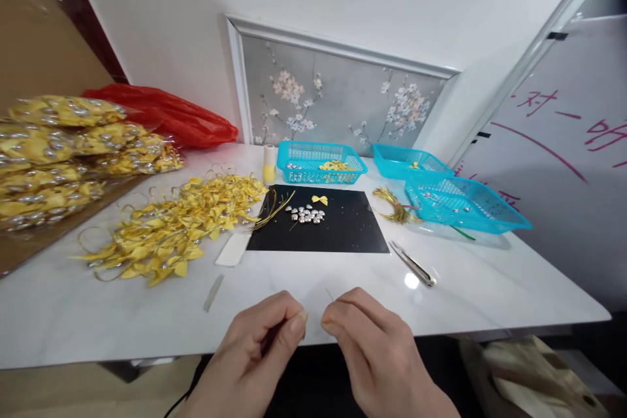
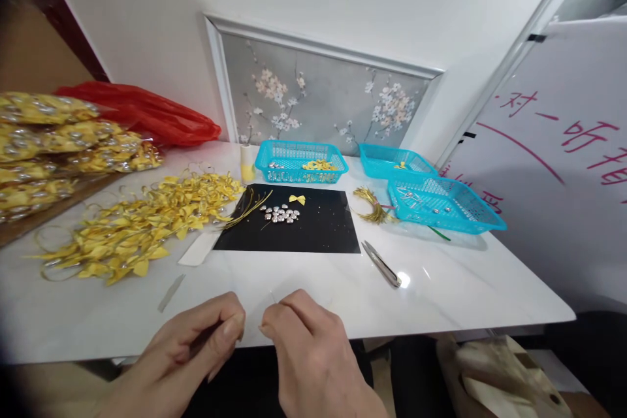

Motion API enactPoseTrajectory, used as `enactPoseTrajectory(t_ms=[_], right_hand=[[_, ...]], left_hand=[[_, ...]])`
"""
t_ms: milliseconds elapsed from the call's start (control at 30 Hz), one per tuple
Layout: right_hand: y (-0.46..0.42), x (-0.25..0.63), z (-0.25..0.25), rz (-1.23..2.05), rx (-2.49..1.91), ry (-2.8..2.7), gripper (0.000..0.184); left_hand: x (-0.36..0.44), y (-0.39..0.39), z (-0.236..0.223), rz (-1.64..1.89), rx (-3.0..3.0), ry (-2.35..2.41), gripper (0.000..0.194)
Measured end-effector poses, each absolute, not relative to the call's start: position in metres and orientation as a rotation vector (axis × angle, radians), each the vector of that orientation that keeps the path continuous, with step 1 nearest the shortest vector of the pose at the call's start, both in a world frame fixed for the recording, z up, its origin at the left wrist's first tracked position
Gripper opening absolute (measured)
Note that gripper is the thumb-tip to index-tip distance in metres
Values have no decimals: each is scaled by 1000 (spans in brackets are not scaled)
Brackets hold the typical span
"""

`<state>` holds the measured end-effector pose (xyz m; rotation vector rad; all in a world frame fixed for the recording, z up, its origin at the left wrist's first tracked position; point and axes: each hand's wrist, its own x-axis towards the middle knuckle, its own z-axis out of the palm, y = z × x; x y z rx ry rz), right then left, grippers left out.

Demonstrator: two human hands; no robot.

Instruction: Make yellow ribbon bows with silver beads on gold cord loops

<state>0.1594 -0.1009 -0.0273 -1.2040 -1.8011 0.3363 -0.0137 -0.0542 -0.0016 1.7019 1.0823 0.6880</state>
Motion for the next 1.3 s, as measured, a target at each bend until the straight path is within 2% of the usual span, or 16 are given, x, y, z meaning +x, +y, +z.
enactPoseTrajectory(t_ms=[167, 333, 433, 667, 767, 867, 1067, 1300], right_hand=[[-98, 161, -27, 331, -1145, -1792, 18], [-100, 163, -36, 426, -1144, -1758, 23], [-102, 161, -41, 456, -1159, -1707, 25], [-82, 166, -18, 334, -1072, -1750, 23], [-57, 170, -10, 241, -1033, -1819, 26], [-34, 173, -7, 195, -1000, -1858, 25], [-24, 175, -6, 142, -1004, -1818, 25], [-24, 176, -7, 142, -994, -1787, 24]], left_hand=[[-16, -52, -11, 720, 1303, 930, 48], [-18, -49, -14, 964, 766, 792, 32], [-19, -48, -16, 933, 526, 730, 29], [-13, -32, -20, 918, 1193, 887, 16], [-4, -22, -13, 802, 1343, 794, 23], [3, -14, -7, 760, 1417, 739, 31], [5, -5, -2, 783, 1453, 798, 21], [6, 4, -5, 993, 1437, 953, 15]])
